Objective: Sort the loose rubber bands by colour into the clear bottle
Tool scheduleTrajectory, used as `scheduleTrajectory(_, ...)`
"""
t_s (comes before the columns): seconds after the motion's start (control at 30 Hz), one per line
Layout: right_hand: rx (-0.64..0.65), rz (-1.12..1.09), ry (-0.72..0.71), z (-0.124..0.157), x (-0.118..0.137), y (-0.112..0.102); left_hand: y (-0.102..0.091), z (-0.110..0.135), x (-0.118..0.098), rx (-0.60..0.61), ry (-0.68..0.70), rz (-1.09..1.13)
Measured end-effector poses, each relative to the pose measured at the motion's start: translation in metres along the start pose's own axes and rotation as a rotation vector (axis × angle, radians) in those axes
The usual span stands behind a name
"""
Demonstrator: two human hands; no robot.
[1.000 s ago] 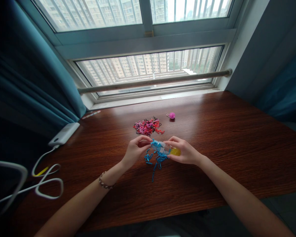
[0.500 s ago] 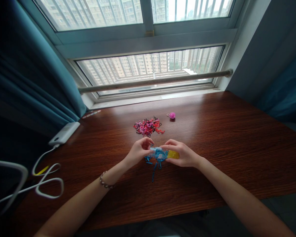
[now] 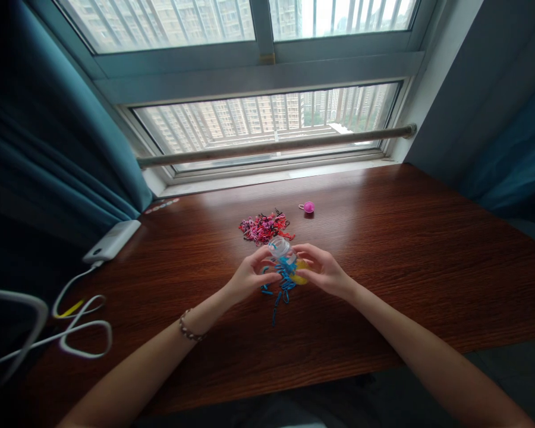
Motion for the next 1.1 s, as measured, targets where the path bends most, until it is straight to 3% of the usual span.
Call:
scheduleTrajectory(0.1, -0.008, -0.075, 0.005, 0.000, -0.006, 0.011, 0.007, 0.004, -0.008, -0.046, 0.084, -0.174)
scheduleTrajectory(0.2, -0.022, -0.004, -0.012, -0.001, -0.009, 0.013, 0.001, 0.006, -0.010, -0.161, 0.102, -0.117)
scheduleTrajectory(0.3, -0.062, 0.171, -0.029, -0.002, -0.006, 0.006, -0.014, 0.005, -0.008, -0.279, 0.081, 0.042)
scheduleTrajectory(0.4, -0.095, 0.498, -0.007, -0.001, -0.006, -0.003, -0.034, 0.001, -0.010, -0.374, 0.105, 0.080)
scheduleTrajectory(0.5, -0.102, 0.785, 0.082, 0.004, -0.013, -0.004, -0.056, 0.003, -0.012, -0.470, 0.134, 0.000)
scheduleTrajectory(0.63, 0.009, 0.820, 0.128, 0.005, -0.023, 0.013, -0.079, 0.019, 0.000, -0.546, 0.090, -0.200)
scheduleTrajectory(0.87, 0.221, 0.813, -0.092, -0.025, -0.016, 0.046, -0.110, 0.053, 0.010, -0.594, 0.129, -0.471)
scheduleTrajectory(1.0, 0.199, 0.894, -0.201, -0.039, -0.011, 0.059, -0.117, 0.055, 0.009, -0.628, 0.168, -0.492)
scheduleTrajectory(1.1, 0.199, 0.911, -0.237, -0.039, -0.013, 0.072, -0.112, 0.054, 0.008, -0.607, 0.182, -0.561)
Point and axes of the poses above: each hand's wrist, its own z-axis away from the middle knuckle, its own y-axis out of the palm, x = y × z, the point moved 7 cm from there along -z, towards the middle knuckle
